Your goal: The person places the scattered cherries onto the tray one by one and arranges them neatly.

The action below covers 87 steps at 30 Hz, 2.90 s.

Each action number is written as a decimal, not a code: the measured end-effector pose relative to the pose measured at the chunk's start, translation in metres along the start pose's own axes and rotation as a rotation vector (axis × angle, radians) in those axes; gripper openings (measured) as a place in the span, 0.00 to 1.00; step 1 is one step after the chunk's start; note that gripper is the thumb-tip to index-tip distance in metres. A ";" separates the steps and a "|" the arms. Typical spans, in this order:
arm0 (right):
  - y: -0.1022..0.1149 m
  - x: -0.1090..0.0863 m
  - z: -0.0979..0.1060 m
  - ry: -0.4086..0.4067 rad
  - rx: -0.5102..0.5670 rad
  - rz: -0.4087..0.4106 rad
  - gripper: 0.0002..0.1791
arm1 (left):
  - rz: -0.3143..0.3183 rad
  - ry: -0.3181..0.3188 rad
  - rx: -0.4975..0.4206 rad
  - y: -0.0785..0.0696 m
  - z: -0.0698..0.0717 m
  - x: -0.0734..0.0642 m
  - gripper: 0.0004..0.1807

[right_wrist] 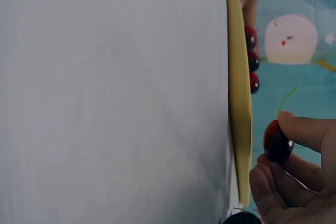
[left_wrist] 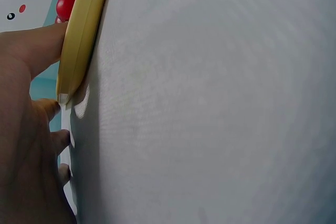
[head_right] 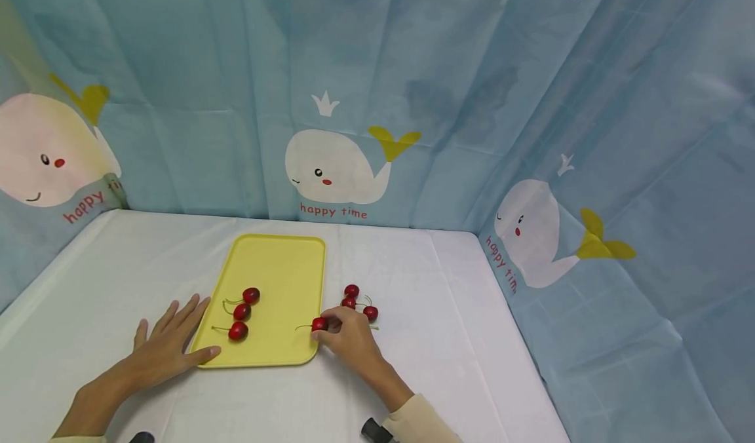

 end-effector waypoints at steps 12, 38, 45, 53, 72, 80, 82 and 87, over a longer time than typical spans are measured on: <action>0.012 0.001 -0.029 0.029 0.056 0.011 0.16 | -0.005 -0.001 -0.007 0.001 0.000 0.000 0.60; 0.038 0.008 -0.105 0.083 0.021 -0.003 0.15 | -0.042 -0.016 -0.034 -0.001 0.005 -0.005 0.73; 0.046 0.008 -0.116 0.088 -0.044 -0.010 0.15 | -0.048 -0.024 -0.007 -0.001 0.006 -0.005 0.73; 0.053 0.008 -0.129 0.086 -0.142 -0.005 0.14 | -0.060 -0.035 -0.011 -0.001 0.007 -0.006 0.72; 0.057 0.006 -0.136 0.104 -0.237 0.013 0.17 | -0.039 -0.027 0.004 -0.002 0.005 -0.004 0.74; 0.055 0.006 -0.134 0.084 -0.219 0.027 0.19 | -0.041 -0.034 0.004 -0.001 0.004 -0.004 0.75; 0.054 0.006 -0.134 0.081 -0.217 0.022 0.20 | -0.045 -0.036 -0.005 0.000 0.004 -0.004 0.74; 0.053 0.005 -0.130 0.074 -0.217 0.019 0.21 | -0.057 -0.038 -0.017 0.000 0.003 -0.006 0.74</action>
Point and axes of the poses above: each hand's wrist, its own x-axis towards the middle knuckle, its own z-axis out of the back of the hand, y = z × x, the point moved 3 cm from there along x, towards the middle knuckle, and after that the axes turned 11 degrees about x, right-handed, at the moved point
